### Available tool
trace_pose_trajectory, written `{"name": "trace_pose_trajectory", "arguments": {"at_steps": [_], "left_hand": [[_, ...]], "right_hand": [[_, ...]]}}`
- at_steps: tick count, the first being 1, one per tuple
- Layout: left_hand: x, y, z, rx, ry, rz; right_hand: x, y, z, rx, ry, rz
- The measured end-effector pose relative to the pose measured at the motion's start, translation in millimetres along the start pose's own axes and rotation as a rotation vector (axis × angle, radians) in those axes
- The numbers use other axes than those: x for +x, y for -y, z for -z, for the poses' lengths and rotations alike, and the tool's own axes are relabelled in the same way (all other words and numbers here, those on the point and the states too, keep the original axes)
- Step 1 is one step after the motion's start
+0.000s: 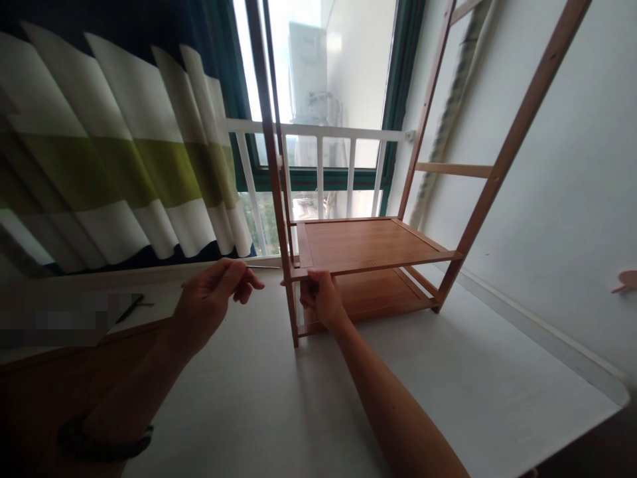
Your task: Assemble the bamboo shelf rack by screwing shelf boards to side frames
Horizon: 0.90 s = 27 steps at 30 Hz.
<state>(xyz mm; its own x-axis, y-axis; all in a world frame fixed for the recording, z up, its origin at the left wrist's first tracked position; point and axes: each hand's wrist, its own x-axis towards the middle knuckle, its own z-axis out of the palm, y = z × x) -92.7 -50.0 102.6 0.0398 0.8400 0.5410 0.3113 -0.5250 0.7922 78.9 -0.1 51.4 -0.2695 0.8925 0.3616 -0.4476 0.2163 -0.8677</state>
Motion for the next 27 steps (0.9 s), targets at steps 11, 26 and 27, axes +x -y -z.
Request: {"name": "trace_pose_trajectory", "arguments": {"at_steps": [11, 26, 27], "left_hand": [[0.2, 8.9, 3.6, -0.081, 0.107, 0.041], [-1.4, 3.0, 0.5, -0.053, 0.07, 0.064], [-1.5, 3.6, 0.1, -0.055, 0.063, 0.067]], "right_hand": [[-2.9, -0.3, 2.2, -0.014, -0.006, -0.046], [-6.6, 5.4, -0.6, -0.042, -0.04, -0.067], [-6.7, 5.6, -0.9, -0.048, -0.043, -0.069]]}}
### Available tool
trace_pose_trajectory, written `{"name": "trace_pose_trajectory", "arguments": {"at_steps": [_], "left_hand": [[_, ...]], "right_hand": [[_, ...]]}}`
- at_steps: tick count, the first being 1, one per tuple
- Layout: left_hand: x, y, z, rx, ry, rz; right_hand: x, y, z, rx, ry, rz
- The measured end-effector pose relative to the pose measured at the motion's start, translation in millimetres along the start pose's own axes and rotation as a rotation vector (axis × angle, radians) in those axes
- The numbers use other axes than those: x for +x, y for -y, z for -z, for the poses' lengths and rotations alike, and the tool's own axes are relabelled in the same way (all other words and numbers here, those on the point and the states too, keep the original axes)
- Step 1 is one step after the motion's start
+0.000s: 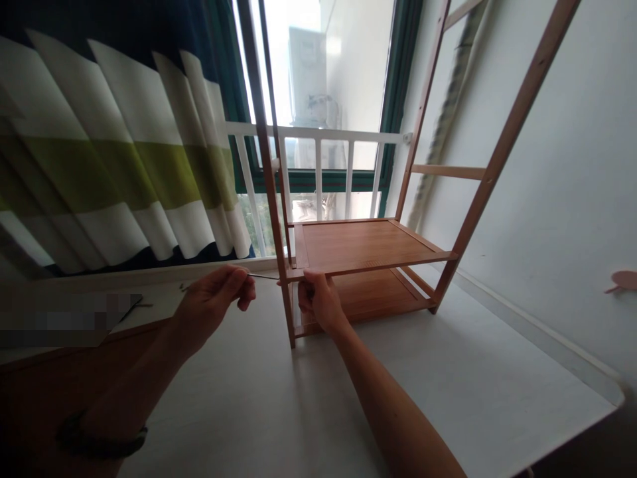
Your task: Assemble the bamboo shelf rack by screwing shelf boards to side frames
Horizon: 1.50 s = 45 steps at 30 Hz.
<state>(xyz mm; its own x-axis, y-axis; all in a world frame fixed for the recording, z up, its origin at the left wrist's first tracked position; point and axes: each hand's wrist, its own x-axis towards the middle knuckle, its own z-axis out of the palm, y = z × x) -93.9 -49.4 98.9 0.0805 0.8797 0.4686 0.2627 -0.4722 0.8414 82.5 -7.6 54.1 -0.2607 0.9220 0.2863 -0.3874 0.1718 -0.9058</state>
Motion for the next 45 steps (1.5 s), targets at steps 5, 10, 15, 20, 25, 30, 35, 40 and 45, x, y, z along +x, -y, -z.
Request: {"name": "trace_pose_trajectory", "arguments": {"at_steps": [5, 10, 15, 20, 25, 30, 35, 40, 45], "left_hand": [[0, 6, 0.3, 0.038, 0.008, -0.011], [1, 8, 6.7, 0.101, 0.071, -0.076], [3, 6, 13.4, 0.064, -0.018, -0.067], [2, 10, 6.0, -0.006, -0.021, -0.07], [2, 13, 0.1, -0.075, -0.007, -0.068], [0, 11, -0.7, -0.073, -0.024, -0.064], [-1, 10, -4.4, -0.097, -0.054, -0.053], [1, 11, 5.3, -0.066, 0.066, -0.021], [3, 7, 18.1, -0.02, 0.243, -0.01]], "right_hand": [[-1, 1, 0, -0.018, -0.016, -0.023], [-1, 1, 0, -0.006, 0.034, -0.019], [-2, 2, 0, -0.012, 0.03, -0.013], [-2, 1, 1, 0.0, 0.034, 0.003], [-1, 1, 2, -0.006, 0.036, -0.009], [-2, 2, 0, -0.023, 0.009, -0.014], [-4, 3, -1, -0.023, 0.016, -0.008], [-2, 1, 1, -0.017, 0.019, -0.022], [-1, 0, 3, -0.002, 0.041, -0.025]]}}
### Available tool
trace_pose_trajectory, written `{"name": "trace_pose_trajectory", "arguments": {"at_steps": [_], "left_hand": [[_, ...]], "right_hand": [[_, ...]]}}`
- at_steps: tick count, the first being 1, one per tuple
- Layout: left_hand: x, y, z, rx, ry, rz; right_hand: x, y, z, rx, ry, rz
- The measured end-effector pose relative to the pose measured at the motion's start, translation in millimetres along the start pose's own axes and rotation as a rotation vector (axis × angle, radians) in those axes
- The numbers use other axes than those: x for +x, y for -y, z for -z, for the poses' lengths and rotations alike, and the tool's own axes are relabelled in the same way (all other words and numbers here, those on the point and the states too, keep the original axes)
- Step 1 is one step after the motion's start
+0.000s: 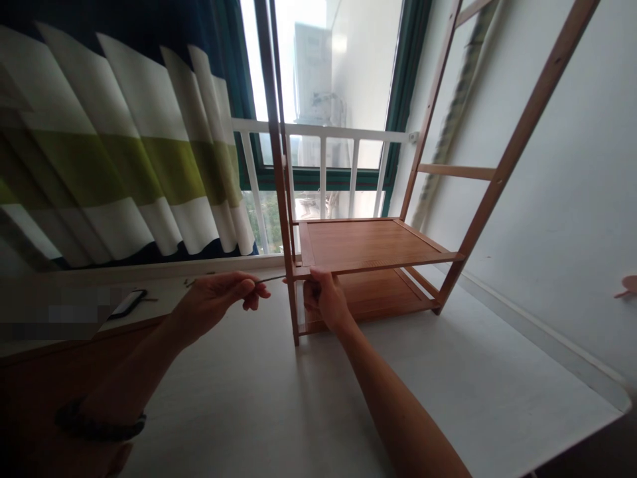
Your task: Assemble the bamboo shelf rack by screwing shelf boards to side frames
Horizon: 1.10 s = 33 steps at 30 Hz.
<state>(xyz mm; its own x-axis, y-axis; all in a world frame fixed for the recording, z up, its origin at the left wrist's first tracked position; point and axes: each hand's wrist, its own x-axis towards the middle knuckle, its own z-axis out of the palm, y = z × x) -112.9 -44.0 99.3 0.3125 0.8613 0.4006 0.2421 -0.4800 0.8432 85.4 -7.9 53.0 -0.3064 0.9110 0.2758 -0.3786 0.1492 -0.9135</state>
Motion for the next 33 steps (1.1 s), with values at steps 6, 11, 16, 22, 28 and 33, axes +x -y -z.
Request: {"name": "trace_pose_trajectory", "arguments": {"at_steps": [6, 11, 16, 22, 28, 33], "left_hand": [[2, 6, -2.4, -0.131, -0.015, 0.14], [3, 14, -8.1, -0.377, -0.052, 0.315], [3, 17, -6.2, -0.546, 0.032, 0.484], [5, 8, -8.6, -0.778, 0.062, 0.554], [6, 0, -14.9, -0.957, 0.118, 0.697], [6, 0, -21.0, -0.959, 0.094, 0.703]], "right_hand": [[0, 1, -1, -0.014, -0.002, 0.011], [-1, 3, -2, -0.037, -0.02, 0.009], [-2, 4, -3, -0.041, -0.01, 0.016], [-1, 3, -1, -0.023, -0.003, 0.012], [-1, 2, -1, -0.014, 0.013, 0.025], [-1, 2, -1, -0.019, 0.002, 0.012]]}}
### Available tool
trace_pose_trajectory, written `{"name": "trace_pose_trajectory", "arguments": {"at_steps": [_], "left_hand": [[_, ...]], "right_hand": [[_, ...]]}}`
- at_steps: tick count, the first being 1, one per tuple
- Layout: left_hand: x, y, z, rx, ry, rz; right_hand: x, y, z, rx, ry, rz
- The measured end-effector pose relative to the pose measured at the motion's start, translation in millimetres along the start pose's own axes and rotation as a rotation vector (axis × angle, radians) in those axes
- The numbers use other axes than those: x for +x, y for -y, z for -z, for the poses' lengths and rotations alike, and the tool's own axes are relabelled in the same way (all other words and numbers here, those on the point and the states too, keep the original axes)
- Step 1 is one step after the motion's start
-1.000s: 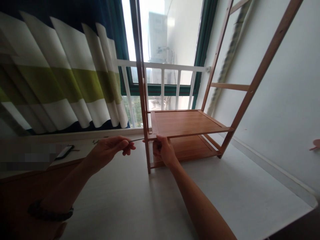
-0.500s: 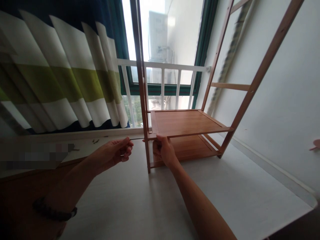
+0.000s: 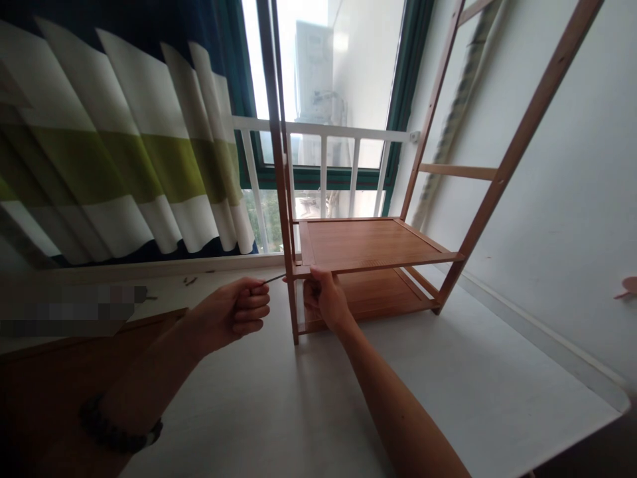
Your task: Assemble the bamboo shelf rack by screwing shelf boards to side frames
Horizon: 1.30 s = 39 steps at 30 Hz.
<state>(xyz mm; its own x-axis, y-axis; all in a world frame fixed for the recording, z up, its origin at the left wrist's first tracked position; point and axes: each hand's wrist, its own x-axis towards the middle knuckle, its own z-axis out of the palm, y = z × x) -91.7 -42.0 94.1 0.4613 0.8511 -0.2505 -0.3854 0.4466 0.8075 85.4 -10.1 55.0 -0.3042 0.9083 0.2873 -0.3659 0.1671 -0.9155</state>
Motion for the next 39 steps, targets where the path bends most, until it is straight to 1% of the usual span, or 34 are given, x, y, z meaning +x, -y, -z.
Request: {"name": "trace_pose_trajectory", "arguments": {"at_steps": [4, 9, 12, 15, 17, 20, 22, 27, 34, 39], "left_hand": [[-3, -2, -2.5, 0.134, -0.038, -0.136], [-8, -4, -9.7, 0.318, -0.107, -0.229], [-10, -3, -12.9, 0.45, -0.171, -0.345], [-10, -1, -10.5, 0.625, -0.239, -0.457], [-7, 1, -6.6, 0.652, -0.228, -0.463], [-2, 3, -1.7, 0.599, -0.182, -0.392], [0, 4, -0.8, 0.568, -0.171, -0.374], [0, 4, -3.5, 0.514, -0.155, -0.42], [1, 4, -2.3, 0.51, -0.139, -0.442], [-1, 3, -5.7, 0.504, -0.146, -0.44]], "right_hand": [[0, 0, -1, -0.002, -0.005, 0.013], [-1, 1, -1, -0.001, -0.024, 0.006], [-1, 1, -1, 0.004, -0.024, -0.004], [-1, 1, -1, 0.005, -0.017, 0.0], [0, 1, -1, 0.006, -0.023, 0.002], [-1, 0, -2, 0.001, -0.049, 0.002], [-1, 0, -2, -0.008, -0.053, 0.006], [-2, 2, -2, 0.009, 0.002, 0.019], [-1, 1, 0, 0.01, -0.008, -0.004], [-1, 1, -1, 0.009, -0.011, 0.003]]}}
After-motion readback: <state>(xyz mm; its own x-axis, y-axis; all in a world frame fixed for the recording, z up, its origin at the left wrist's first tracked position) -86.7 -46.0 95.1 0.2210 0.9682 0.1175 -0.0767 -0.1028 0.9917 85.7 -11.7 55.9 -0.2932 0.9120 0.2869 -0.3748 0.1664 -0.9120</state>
